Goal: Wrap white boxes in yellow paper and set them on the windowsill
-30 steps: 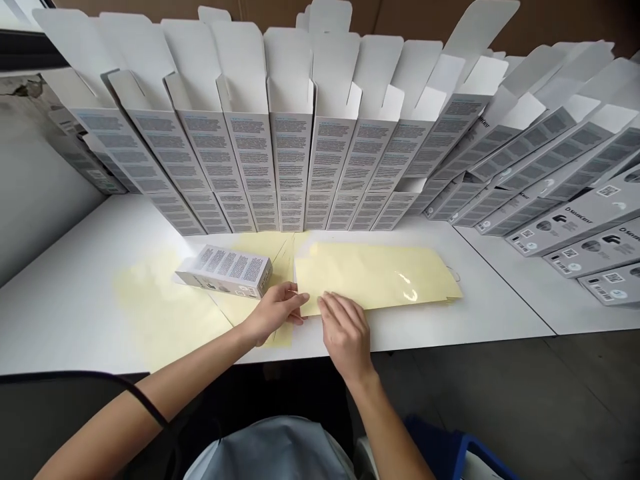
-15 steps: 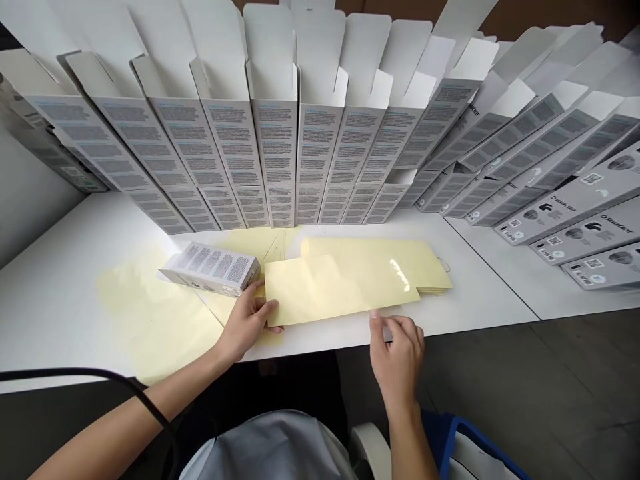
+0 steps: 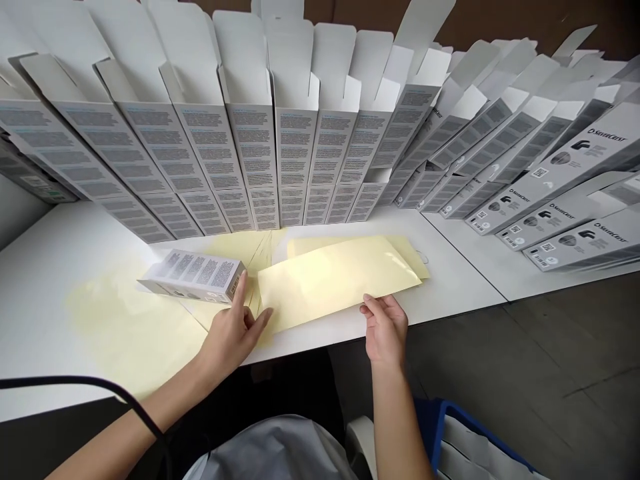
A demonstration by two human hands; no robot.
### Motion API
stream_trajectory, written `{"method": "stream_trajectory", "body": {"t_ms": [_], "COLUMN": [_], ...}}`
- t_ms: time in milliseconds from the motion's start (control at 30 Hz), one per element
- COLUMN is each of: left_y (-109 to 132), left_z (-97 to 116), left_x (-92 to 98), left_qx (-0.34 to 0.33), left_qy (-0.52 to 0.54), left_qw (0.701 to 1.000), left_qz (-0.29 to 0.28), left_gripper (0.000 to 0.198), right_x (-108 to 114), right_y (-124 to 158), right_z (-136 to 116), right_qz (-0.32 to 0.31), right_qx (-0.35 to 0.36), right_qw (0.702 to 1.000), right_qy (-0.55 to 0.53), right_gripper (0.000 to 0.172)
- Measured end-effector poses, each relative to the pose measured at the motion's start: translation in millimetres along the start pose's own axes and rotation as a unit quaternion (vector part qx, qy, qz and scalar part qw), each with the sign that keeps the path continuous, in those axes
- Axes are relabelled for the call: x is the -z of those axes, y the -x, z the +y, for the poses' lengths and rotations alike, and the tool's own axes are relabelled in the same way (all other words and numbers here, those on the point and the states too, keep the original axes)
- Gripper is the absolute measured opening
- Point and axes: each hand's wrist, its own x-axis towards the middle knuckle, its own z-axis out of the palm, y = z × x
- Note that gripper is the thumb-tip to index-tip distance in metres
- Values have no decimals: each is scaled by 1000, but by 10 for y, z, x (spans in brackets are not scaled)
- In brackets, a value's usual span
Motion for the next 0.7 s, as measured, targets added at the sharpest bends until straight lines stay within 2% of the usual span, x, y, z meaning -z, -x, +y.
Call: {"method": "stream_trajectory", "body": {"t_ms": [67,100,167,233,300,333,367,433,500,533,567,600,633,667,700], "left_y": [-30,-78,-251,-506,-783,-909,-1017,-1169,-1245,-1264,-1277,-1287,-1296,-1307,-1319], "left_z": [46,99,266,479,684,768,832,902,902,886,865,844,827,816,812], "left_x": [-5,-16,-53,-104,-156,-180,-201,-237,-262,-269,-272,-270,-264,-255,-244], "left_qx": [-77,-119,-209,-259,-233,-206,-184,-143,-124,-124,-128,-134,-139,-141,-141], "left_qy": [-97,-107,-75,-48,-13,18,60,138,199,219,232,235,229,219,208], "left_qw": [990,983,971,961,971,978,979,966,950,946,942,941,943,945,947], "left_qz": [67,87,90,88,45,0,-70,-168,-206,-206,-205,-202,-198,-197,-198], "left_gripper": [73,61,38,34,42,41,35,26,23,22,21,20,19,18,18], "right_x": [4,4,-2,-16,-32,-39,-43,-47,-54,-64,-82,-110,-148,-197,-254], "right_y": [-12,-17,-30,-43,-55,-60,-64,-63,-47,-35,-22,-11,-6,-8,-19], "right_z": [7,13,28,40,44,43,41,32,18,6,-11,-34,-63,-97,-135], "right_qz": [12,11,2,-13,-27,-30,-32,-42,-33,1,55,117,166,185,167], "right_qx": [13,17,22,26,27,24,20,9,44,95,169,260,353,436,503], "right_qw": [1000,1000,1000,999,999,999,999,999,998,993,977,944,895,837,783], "right_qy": [3,6,11,14,12,9,6,9,44,77,118,165,218,273,327], "right_gripper": [39,38,37,35,34,34,35,39,46,50,55,58,58,54,46]}}
